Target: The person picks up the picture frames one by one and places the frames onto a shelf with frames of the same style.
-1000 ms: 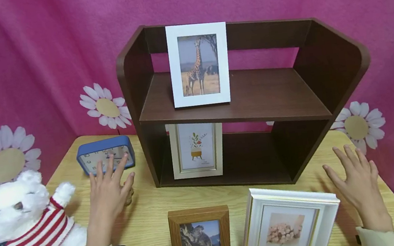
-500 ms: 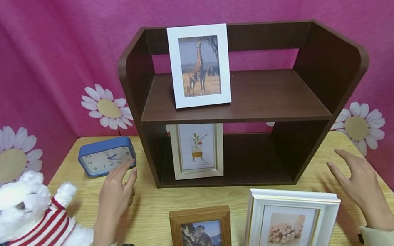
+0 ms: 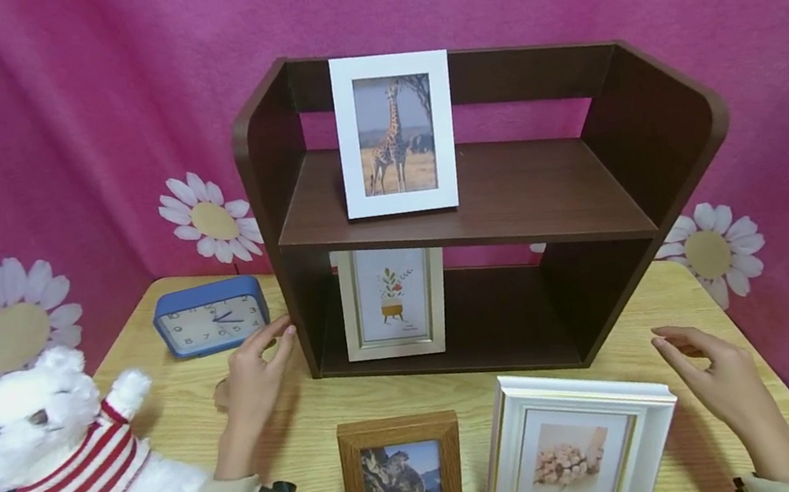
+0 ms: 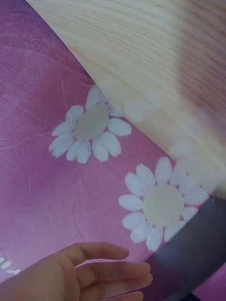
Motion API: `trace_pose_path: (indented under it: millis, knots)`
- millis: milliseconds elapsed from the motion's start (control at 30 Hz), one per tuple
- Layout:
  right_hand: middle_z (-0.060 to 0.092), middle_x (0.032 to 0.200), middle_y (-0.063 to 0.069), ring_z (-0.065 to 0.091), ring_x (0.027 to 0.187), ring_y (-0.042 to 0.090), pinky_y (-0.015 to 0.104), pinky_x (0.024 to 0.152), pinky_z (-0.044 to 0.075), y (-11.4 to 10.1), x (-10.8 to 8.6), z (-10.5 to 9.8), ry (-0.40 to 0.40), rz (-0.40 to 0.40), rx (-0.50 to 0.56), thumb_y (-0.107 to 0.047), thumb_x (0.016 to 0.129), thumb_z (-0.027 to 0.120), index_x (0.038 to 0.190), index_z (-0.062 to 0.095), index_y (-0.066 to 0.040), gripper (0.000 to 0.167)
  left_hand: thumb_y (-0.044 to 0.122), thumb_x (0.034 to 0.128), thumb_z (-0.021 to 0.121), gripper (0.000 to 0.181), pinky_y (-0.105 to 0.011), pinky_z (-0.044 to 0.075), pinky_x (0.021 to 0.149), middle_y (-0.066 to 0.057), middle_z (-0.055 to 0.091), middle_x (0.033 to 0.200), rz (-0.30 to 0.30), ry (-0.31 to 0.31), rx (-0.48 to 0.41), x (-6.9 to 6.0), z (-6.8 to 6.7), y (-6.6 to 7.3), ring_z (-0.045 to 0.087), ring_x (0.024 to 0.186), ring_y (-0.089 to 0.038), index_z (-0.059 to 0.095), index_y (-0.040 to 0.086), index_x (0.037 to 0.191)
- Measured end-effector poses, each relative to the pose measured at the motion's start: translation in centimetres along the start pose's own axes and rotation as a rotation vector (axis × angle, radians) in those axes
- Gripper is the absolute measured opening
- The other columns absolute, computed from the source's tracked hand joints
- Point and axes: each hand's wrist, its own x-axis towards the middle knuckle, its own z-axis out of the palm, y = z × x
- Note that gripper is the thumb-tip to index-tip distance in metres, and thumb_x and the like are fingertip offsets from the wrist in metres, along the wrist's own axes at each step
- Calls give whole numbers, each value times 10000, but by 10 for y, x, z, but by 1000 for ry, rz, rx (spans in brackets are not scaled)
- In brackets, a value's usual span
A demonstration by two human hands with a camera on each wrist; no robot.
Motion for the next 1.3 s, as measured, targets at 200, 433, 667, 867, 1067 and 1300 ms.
trace_pose_path:
  millis: [200,433,667,867,1067,1300]
  knots:
    - [595,852,-318,512,785,-170,65,643,406,-14,-17,-13,-93,61,43,-141,883,678,1067,695,-66,200,3,820,715,253,-352,557,732,-208,697,955,22,85,-43,0,11,0,659,838,-311,682,-85,1055]
    - [645,920,-250,551,836,-136,51,659,425,-28,-45,-25,-179,94,102,-73,889,657,1064,693,-68,178,-12,779,754,286,-80,505,694,-226,689,906,-42,192,-175,-4,21,-1,622,762,1,682,-101,1041]
    - [697,924,-86,628,868,-29,78,750,472,-28,-75,-23,-251,-13,394,106,959,412,1108,662,-113,364,-3,773,761,271,-100,518,678,-216,688,878,-36,248,-187,-3,21,0,659,746,-149,694,-99,1017]
    - [682,1026,-109,648,909,26,127,754,504,-21,-98,-12,-373,-24,655,169,944,341,1197,616,-259,568,-46,751,763,287,-106,521,676,-240,676,879,-41,245,-170,0,22,4,663,752,-284,679,-130,1013]
    - [656,958,-152,623,858,4,180,685,525,-24,-119,7,-375,152,612,188,815,587,1096,635,-285,553,-104,736,747,259,-119,528,663,-282,661,847,-35,244,-148,4,16,29,656,724,-334,663,-174,971]
    - [657,875,-80,627,761,95,240,601,543,-34,-129,27,-244,241,760,224,725,660,1089,563,-265,617,-98,738,748,225,-114,526,658,-280,657,841,-55,243,-174,6,13,41,640,712,-142,672,-167,938]
